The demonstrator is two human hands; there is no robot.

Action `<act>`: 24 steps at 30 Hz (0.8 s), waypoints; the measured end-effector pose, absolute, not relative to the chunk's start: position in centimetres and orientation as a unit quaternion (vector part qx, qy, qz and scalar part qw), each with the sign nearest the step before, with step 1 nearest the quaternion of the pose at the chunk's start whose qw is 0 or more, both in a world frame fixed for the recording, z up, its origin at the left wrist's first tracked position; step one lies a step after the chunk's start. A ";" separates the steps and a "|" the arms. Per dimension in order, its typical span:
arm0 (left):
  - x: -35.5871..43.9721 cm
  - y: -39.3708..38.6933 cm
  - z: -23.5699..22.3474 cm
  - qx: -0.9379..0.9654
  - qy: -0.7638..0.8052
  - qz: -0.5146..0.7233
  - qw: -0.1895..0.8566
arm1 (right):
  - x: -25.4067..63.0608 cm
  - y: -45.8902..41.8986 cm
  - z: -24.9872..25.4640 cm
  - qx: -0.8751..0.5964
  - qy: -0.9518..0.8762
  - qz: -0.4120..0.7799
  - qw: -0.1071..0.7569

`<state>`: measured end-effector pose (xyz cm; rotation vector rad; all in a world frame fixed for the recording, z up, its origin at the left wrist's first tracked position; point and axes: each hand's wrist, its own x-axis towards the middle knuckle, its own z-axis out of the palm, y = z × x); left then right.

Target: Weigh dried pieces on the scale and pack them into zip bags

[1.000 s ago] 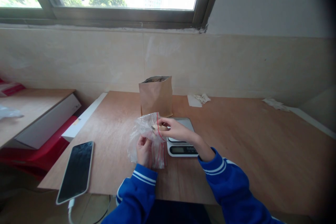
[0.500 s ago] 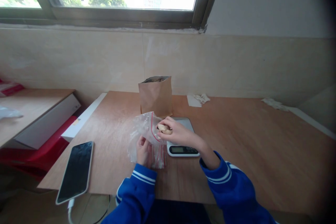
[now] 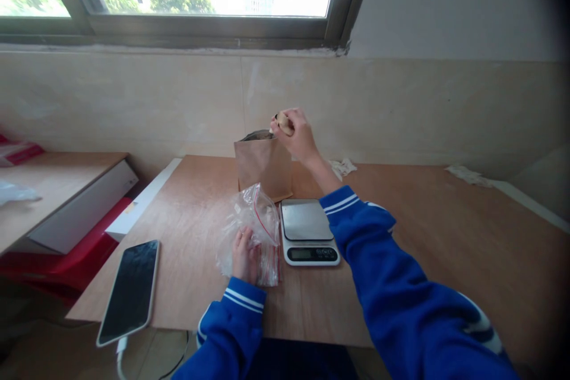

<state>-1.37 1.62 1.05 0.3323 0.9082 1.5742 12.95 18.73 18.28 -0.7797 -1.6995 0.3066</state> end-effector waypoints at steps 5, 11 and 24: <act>-1.1 1.6 1.6 0.132 0.405 0.676 0.601 | 12.7 19.8 16.9 -0.356 -0.753 0.051 0.552; -1.0 1.5 1.9 0.131 0.421 0.672 0.594 | 12.8 20.2 17.3 -0.411 -0.764 -0.020 0.497; -1.1 1.6 2.1 0.125 0.418 0.667 0.604 | 10.4 21.0 18.0 -0.489 -0.744 -0.077 0.449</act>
